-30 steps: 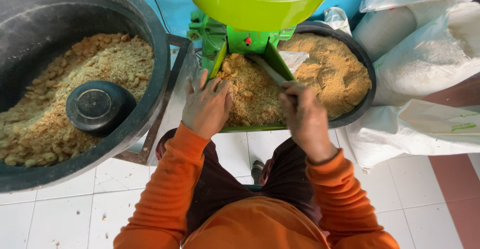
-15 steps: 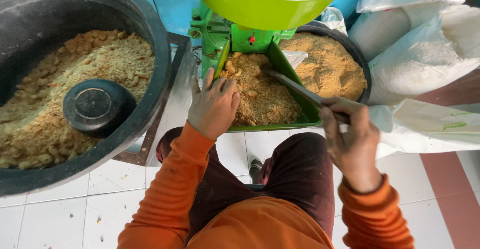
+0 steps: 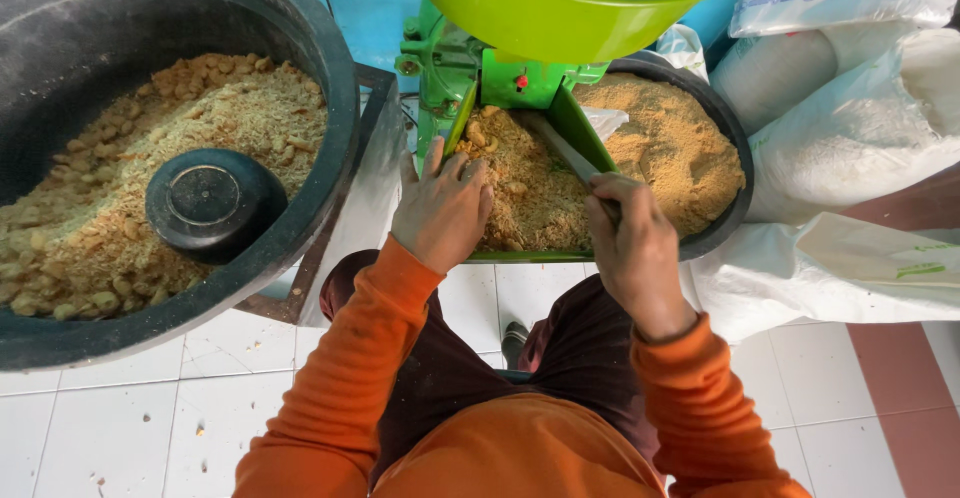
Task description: The person feeds dried food chunks from a large basin into a green grinding machine, using a stick to push material into the hopper and guide the ground powder into a collection tray. They then stir the accumulated powder in a basin and scoop the ground powder into a bowl.
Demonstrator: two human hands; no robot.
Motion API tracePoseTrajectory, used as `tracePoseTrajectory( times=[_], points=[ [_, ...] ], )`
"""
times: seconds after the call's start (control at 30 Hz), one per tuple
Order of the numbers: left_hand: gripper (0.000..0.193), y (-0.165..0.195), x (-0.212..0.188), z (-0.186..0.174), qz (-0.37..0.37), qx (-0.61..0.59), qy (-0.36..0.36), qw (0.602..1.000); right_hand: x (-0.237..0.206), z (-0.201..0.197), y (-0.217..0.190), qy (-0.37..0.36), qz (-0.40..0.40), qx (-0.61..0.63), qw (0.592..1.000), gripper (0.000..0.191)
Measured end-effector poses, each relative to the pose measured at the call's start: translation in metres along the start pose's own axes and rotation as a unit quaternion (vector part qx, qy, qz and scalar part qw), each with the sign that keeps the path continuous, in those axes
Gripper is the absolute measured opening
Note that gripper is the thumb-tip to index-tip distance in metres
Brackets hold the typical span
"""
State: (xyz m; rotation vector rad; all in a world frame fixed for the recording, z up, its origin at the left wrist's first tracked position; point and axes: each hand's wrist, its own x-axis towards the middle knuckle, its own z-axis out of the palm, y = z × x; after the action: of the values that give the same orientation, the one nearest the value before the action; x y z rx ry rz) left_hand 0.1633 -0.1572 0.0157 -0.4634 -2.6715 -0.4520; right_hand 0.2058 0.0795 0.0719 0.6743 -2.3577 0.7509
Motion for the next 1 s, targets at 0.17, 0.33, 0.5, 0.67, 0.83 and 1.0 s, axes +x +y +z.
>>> tracePoseTrajectory(
  times=[0.17, 0.33, 0.5, 0.67, 0.83, 1.0],
  points=[
    [0.039, -0.002, 0.001, 0.001, -0.004, 0.002, -0.015, 1.000, 0.010, -0.018, 0.001, 0.046, 0.000, -0.022, 0.999, 0.018],
    [0.036, -0.002, -0.002, 0.003, 0.001, -0.012, 0.009, 1.000, 0.036, -0.058, -0.030, 0.052, -0.019, 0.001, 0.998, 0.020],
    [0.035, -0.002, -0.003, 0.005, -0.006, -0.011, 0.014, 1.000, 0.088, -0.053, -0.039, -0.082, -0.071, 0.009, 0.994, 0.019],
    [0.036, -0.002, -0.005, 0.004, 0.006, 0.000, 0.017, 1.000, 0.108, -0.055, -0.039, -0.072, -0.128, 0.000, 0.989, 0.020],
    [0.035, -0.003, -0.005, 0.006, -0.001, -0.005, 0.005, 1.000, 0.098, -0.044, -0.037, -0.148, -0.077, -0.038, 0.985, 0.018],
    [0.036, -0.004, -0.006, 0.007, 0.006, -0.007, 0.014, 1.000, 0.065, -0.020, -0.032, -0.064, -0.063, 0.024, 0.996, 0.018]
  ],
)
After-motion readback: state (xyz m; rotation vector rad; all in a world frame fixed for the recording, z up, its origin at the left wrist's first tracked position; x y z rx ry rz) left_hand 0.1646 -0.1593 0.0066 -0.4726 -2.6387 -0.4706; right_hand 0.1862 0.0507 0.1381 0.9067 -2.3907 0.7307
